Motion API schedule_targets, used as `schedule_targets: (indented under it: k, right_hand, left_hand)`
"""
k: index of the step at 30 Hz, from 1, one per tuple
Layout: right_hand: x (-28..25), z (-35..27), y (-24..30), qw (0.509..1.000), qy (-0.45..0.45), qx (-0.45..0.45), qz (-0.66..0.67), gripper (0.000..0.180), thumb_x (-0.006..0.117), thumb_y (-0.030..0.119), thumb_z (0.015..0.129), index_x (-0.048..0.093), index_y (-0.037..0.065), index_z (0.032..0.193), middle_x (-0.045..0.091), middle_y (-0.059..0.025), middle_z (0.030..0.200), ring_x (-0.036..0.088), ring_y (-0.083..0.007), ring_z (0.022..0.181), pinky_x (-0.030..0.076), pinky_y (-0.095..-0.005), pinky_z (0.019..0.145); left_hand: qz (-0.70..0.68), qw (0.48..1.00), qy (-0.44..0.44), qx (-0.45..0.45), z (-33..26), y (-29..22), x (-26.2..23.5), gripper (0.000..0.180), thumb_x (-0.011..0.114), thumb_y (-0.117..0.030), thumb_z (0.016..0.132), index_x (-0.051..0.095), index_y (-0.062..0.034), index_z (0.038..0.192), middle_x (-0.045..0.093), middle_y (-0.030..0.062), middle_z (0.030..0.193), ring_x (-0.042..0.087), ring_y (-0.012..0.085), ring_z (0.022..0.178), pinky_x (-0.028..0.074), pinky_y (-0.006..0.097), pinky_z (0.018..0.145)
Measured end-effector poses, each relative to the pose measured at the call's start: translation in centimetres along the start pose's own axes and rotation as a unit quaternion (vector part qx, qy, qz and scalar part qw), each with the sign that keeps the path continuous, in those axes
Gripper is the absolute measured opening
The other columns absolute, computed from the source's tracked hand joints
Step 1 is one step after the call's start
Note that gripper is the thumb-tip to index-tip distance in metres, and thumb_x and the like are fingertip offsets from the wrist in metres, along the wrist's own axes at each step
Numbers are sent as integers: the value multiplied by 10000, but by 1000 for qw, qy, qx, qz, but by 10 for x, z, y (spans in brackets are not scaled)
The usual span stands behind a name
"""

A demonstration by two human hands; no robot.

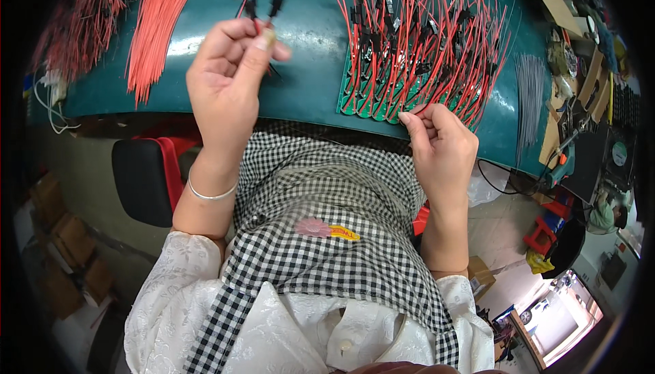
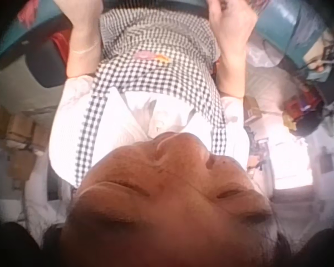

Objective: Attaching color-coded wires to small circuit board modules on a factory assembly line.

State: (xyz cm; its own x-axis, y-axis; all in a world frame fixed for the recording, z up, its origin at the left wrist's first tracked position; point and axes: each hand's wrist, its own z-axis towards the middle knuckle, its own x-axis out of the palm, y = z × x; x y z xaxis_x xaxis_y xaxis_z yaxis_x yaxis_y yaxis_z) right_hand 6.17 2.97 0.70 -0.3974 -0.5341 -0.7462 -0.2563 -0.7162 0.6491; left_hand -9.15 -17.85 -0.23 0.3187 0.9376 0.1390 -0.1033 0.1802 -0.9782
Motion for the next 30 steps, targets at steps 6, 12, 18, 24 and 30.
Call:
schedule_targets:
  k: [6,12,18,24,30]
  right_hand:
    - [5,0,-1,995,-63,10,81,203,840,58,782,646,4,805,652,-73,665,643,-142,564,508,-276,516]
    - [-8,-7,22,920,42,-50,387,140,786,31,852,701,-31,943,640,-53,826,609,-83,641,480,-210,540]
    - [-19,-19,12,802,-34,115,586,111,676,10,920,668,-37,1020,629,-72,837,545,-79,588,424,-205,489]
    - [-37,-33,11,930,104,-107,336,188,783,-76,723,751,-9,897,674,-106,849,636,-170,703,500,-277,602]
    - [-23,-35,-11,908,-46,90,406,77,645,-128,874,693,-86,918,690,-133,886,670,-134,661,552,-234,573]
  left_hand:
    - [-148,973,131,-122,-27,-14,23,81,635,-8,972,615,51,1023,698,102,932,679,134,828,560,268,781]
    - [-100,943,258,-184,-52,-18,49,63,647,8,960,638,57,998,715,106,954,700,117,854,580,255,766]
    - [-100,925,282,-236,-54,-17,49,84,650,-11,965,657,59,1009,716,98,910,699,120,817,577,253,754]
    - [-222,832,370,-350,-57,-13,45,100,669,-20,957,673,54,1024,717,89,889,700,116,802,568,245,730]
    - [-48,921,330,-202,-50,-25,43,75,646,17,948,653,71,1000,720,120,910,706,152,816,585,289,764]
